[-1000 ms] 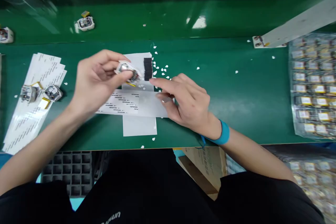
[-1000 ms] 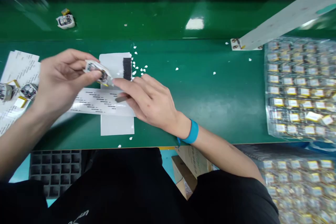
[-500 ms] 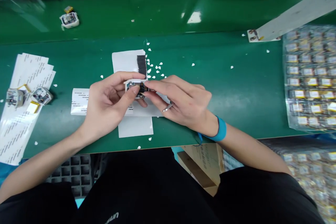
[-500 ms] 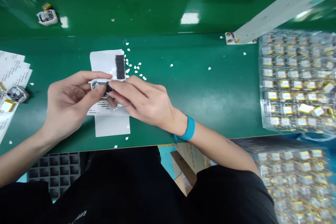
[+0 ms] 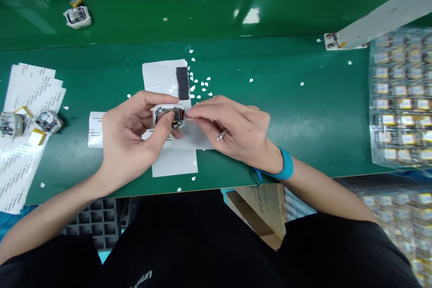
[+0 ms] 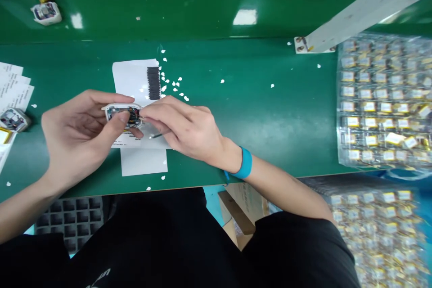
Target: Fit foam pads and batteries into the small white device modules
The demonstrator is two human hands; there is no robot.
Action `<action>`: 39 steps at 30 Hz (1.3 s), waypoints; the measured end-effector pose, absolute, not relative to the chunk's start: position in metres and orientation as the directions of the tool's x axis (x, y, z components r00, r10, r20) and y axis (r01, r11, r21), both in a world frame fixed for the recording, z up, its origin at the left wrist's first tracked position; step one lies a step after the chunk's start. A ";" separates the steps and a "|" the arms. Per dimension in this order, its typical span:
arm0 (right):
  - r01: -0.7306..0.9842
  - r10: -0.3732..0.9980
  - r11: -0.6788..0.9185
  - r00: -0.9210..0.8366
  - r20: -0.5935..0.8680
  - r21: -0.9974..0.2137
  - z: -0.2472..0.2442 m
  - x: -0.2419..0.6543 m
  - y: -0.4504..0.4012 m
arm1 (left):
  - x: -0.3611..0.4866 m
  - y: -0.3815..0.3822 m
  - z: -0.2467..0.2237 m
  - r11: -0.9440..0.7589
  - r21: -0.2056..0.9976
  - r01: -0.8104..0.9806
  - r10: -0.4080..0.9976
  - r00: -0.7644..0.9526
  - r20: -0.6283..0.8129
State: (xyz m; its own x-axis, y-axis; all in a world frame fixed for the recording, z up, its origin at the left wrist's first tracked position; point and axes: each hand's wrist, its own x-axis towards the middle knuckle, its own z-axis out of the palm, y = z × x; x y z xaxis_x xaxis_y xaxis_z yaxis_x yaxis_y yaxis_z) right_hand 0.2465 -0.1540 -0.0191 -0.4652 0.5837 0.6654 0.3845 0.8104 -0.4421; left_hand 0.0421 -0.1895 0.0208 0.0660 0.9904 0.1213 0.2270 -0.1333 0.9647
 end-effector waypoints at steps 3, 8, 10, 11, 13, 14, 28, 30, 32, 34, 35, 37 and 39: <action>0.406 0.602 0.794 -0.426 0.675 -0.452 -0.015 0.247 -0.151 | 0.043 -0.190 0.020 -0.152 0.966 0.208 0.986 0.103 0.133; 0.431 0.529 0.834 -0.448 0.721 -0.344 -0.021 0.250 -0.152 | 0.043 -0.189 0.019 -0.063 0.992 0.110 0.987 0.157 0.045; 0.470 0.505 0.840 -0.496 0.706 -0.270 -0.024 0.251 -0.153 | 0.040 -0.187 0.018 -0.010 0.999 0.045 0.982 0.191 0.001; 0.490 0.496 0.839 -0.513 0.701 -0.236 -0.024 0.252 -0.154 | 0.039 -0.186 0.016 0.013 1.000 0.014 0.979 0.204 -0.015; 0.541 0.500 0.822 -0.539 0.678 -0.177 -0.024 0.253 -0.153 | 0.037 -0.185 0.013 0.046 0.999 -0.026 0.976 0.215 -0.040; 0.573 0.519 0.804 -0.549 0.655 -0.157 -0.023 0.254 -0.152 | 0.036 -0.184 0.012 0.059 0.998 -0.033 0.976 0.213 -0.050; 0.544 0.424 0.838 -0.706 0.567 0.051 -0.017 0.260 -0.156 | 0.042 -0.188 0.011 -0.007 0.990 0.141 0.994 0.106 -0.008; 0.531 0.432 0.847 -0.710 0.555 0.020 -0.017 0.259 -0.158 | 0.046 -0.192 0.009 -0.019 0.988 0.151 0.994 0.112 0.002; 0.529 0.450 0.849 -0.710 0.541 -0.013 -0.018 0.257 -0.159 | 0.049 -0.195 0.006 -0.028 0.992 0.127 0.995 0.101 0.015; 0.533 0.466 0.846 -0.715 0.521 -0.026 -0.019 0.255 -0.161 | 0.053 -0.198 0.003 -0.038 0.995 0.097 0.997 0.068 0.032; 0.536 0.469 0.844 -0.715 0.519 -0.024 -0.019 0.254 -0.162 | 0.054 -0.199 0.002 -0.048 0.995 0.088 0.998 0.049 0.044; 0.545 0.469 0.838 -0.700 0.538 -0.020 -0.020 0.252 -0.164 | 0.056 -0.200 0.000 -0.087 0.992 0.096 0.996 0.010 0.086; 0.536 0.480 0.840 -0.665 0.573 -0.081 -0.018 0.251 -0.165 | 0.056 -0.201 -0.001 -0.121 0.987 0.110 0.992 -0.023 0.124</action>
State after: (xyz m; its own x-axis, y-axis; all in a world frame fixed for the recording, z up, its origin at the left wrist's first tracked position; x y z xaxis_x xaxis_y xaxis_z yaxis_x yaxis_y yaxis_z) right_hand 0.2505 -0.1652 -0.0176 -0.6647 0.4796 0.5729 0.5365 0.8400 -0.0808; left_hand 0.0559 -0.2013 -0.0014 -0.0233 0.9920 0.1243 0.1096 -0.1211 0.9866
